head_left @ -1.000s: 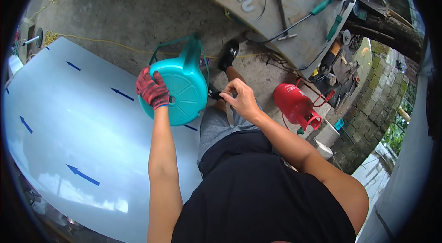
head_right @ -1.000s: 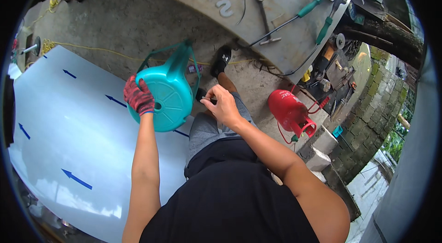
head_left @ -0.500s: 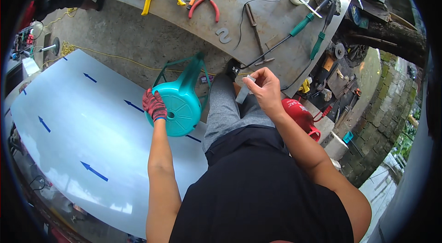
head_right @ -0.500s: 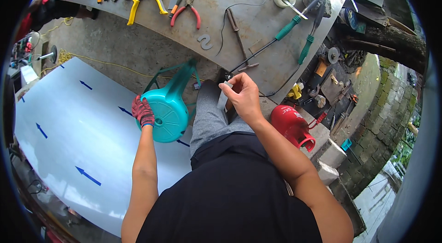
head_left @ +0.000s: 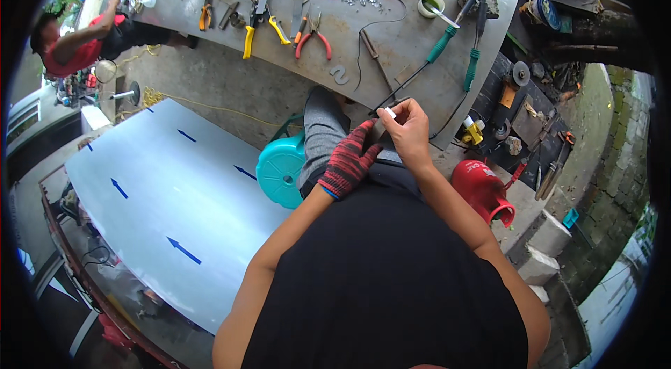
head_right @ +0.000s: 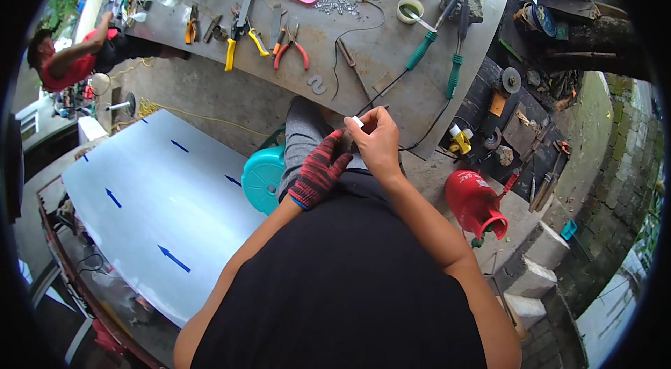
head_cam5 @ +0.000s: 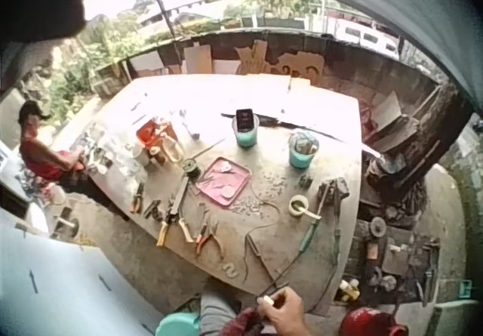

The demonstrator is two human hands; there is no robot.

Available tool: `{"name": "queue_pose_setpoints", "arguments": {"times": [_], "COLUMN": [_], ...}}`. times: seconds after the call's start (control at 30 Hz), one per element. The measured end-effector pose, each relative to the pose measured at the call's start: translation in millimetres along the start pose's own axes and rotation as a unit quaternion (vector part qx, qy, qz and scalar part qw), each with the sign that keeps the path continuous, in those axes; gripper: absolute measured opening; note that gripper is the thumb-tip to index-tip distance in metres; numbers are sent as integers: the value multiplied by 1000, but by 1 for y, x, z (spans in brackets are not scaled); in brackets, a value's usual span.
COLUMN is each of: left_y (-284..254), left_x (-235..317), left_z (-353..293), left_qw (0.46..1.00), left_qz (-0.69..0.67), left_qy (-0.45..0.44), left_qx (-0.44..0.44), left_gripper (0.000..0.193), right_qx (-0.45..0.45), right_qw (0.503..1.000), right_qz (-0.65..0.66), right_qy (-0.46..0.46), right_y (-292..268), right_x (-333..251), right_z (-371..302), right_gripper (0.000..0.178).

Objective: The person prepares a small metal piece by cleaning it with a file and sandpaper. They then apply flux to the metal and use a soldering iron to melt solder onto the surface, creating a joint.

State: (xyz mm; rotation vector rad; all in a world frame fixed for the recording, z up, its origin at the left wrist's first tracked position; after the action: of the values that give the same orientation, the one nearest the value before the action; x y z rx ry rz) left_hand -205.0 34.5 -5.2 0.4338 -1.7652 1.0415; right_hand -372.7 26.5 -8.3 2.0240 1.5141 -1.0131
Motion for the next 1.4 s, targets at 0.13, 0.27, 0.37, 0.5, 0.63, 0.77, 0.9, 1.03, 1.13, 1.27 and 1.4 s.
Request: {"name": "queue_pose_setpoints", "arguments": {"times": [0.13, 0.27, 0.37, 0.5, 0.63, 0.77, 0.9, 1.03, 1.13, 1.27, 1.4], "left_y": [-17, -47, -77, -96, -95, -91, -99, -109, -115, -127, -124], "left_x": [-12, -31, -34, -70, -102, -134, -140, -140, -144, -139, -145], "left_z": [22, 48, 64, 77, 84, 79, 63, 39, 25, 11, -3], "left_qw": [997, 985, 929, 921, 954, 979, 981, 980, 978, 972, 976], "left_qz": [56, -123, -299, -283, -152, -87, -105, -110, -76, -70, -45], "left_qy": [23, -52, -182, -202, -146, -35, -15, 12, 64, 110, 113], "left_qx": [-47, -112, -122, -175, -214, -183, -161, -165, -186, -195, -183], "left_gripper": [53, 47, 43, 45, 53, 53, 56, 57, 61, 61, 59], "right_qx": [4, 8, 27, 36, 111, 164, 193, 240, 273, 303, 293], "right_qw": [998, 990, 991, 992, 990, 980, 979, 970, 962, 951, 952], "right_qz": [61, 144, 132, 104, 83, 115, 69, -4, -19, -51, -55], "right_qy": [3, 1, 5, 57, 12, 2, -9, -17, -14, -39, -68], "right_y": [5, 20, 36, 68, 105, 130, 149, 170, 180, 192, 199], "right_x": [-9, -10, 12, 18, 14, 29, 30, 34, 39, 44, 49], "right_z": [11, 31, 49, 51, 54, 60, 46, 22, 4, -16, -30], "right_gripper": [24, 17, 16, 17, 18, 20, 20, 16, 20, 24, 25]}}
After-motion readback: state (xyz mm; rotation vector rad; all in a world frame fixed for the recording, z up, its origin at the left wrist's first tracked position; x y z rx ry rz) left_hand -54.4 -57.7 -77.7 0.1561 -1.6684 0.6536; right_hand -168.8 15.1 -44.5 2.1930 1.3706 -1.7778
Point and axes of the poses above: each hand's wrist, its own z-axis towards the middle knuckle, its own y-axis out of the palm, x = y × z, the point moved 3 cm from there along z, towards the middle knuckle, and after that the axes turned 14 degrees about y, right-handed, at the moved point
